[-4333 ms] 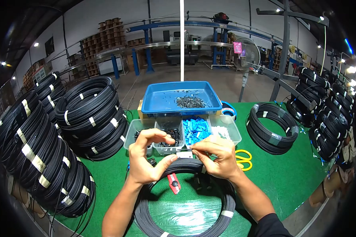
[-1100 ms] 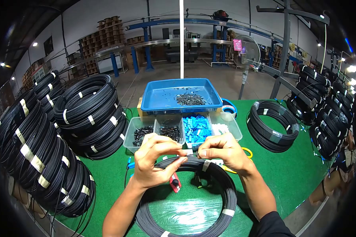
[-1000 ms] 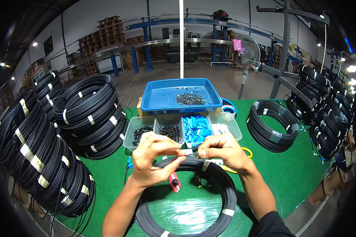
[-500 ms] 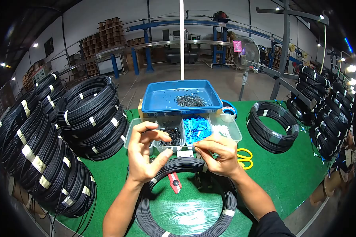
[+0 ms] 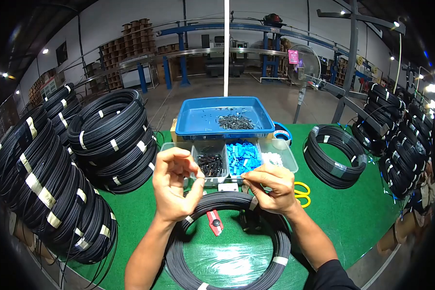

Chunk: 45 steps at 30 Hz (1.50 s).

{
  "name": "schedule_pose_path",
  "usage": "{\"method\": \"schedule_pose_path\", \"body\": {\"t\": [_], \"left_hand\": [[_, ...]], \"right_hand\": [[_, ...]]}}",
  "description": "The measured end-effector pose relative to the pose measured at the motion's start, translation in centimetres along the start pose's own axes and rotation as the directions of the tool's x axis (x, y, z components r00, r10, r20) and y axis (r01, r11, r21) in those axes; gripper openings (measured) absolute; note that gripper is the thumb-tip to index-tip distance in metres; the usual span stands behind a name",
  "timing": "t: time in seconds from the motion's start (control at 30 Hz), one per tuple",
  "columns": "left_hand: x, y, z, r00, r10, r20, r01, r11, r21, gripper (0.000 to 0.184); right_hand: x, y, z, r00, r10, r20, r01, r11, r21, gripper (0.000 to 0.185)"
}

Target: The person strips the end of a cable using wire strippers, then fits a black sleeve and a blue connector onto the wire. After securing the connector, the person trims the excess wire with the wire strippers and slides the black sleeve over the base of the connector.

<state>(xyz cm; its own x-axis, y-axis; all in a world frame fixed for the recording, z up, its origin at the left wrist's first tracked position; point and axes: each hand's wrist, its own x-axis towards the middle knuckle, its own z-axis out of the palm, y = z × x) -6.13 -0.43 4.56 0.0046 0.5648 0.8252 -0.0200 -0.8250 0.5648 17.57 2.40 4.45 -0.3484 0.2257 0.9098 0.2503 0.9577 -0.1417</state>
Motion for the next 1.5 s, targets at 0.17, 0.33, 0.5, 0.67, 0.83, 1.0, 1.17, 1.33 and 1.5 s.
{"method": "schedule_pose_path", "body": {"t": [0.17,0.33,0.5,0.67,0.83,1.0,1.17,1.33,1.5], "left_hand": [[0.1,0.5,-0.1,0.998,0.003,0.056,-0.004,1.000,0.004,0.061],[-0.4,0.5,1.1,0.992,0.003,0.124,-0.014,0.996,0.086,0.061],[-0.5,0.0,1.2,0.999,0.038,0.006,-0.038,0.998,0.040,0.056],[-0.1,0.0,0.2,0.998,0.026,-0.055,-0.027,0.999,-0.020,0.061],[-0.4,0.2,1.2,0.998,0.042,0.043,-0.043,0.999,0.027,0.059],[-0.5,0.0,1.4,0.997,0.064,0.040,-0.067,0.996,0.067,0.055],[-0.1,0.0,0.1,1.000,0.021,0.000,-0.021,0.999,0.025,0.050],[0.9,1.3,0.0,0.967,0.194,0.162,-0.246,0.876,0.416,0.034],[-0.1,0.7,1.0,0.957,0.233,0.172,-0.283,0.876,0.390,0.046]], "right_hand": [[0.2,-0.4,0.0,1.000,0.029,-0.006,-0.029,0.999,0.028,0.021],[0.1,-0.6,0.3,1.000,0.010,0.015,-0.011,0.999,0.037,0.022],[0.3,-0.6,0.2,0.999,0.042,0.020,-0.042,0.998,0.035,0.020],[0.2,-0.3,0.1,0.998,0.063,-0.011,-0.062,0.997,0.037,0.019],[0.2,-0.7,0.3,0.999,0.047,0.020,-0.047,0.998,0.040,0.020],[0.1,-0.5,0.4,0.999,0.036,0.025,-0.037,0.998,0.041,0.021],[0.2,-0.6,-0.6,0.971,0.228,0.067,-0.233,0.969,0.082,0.009],[0.3,-0.2,-1.7,0.846,0.471,0.251,-0.532,0.775,0.341,0.011],[0.5,0.0,-2.7,0.639,0.569,0.518,-0.765,0.400,0.505,0.013]]}}
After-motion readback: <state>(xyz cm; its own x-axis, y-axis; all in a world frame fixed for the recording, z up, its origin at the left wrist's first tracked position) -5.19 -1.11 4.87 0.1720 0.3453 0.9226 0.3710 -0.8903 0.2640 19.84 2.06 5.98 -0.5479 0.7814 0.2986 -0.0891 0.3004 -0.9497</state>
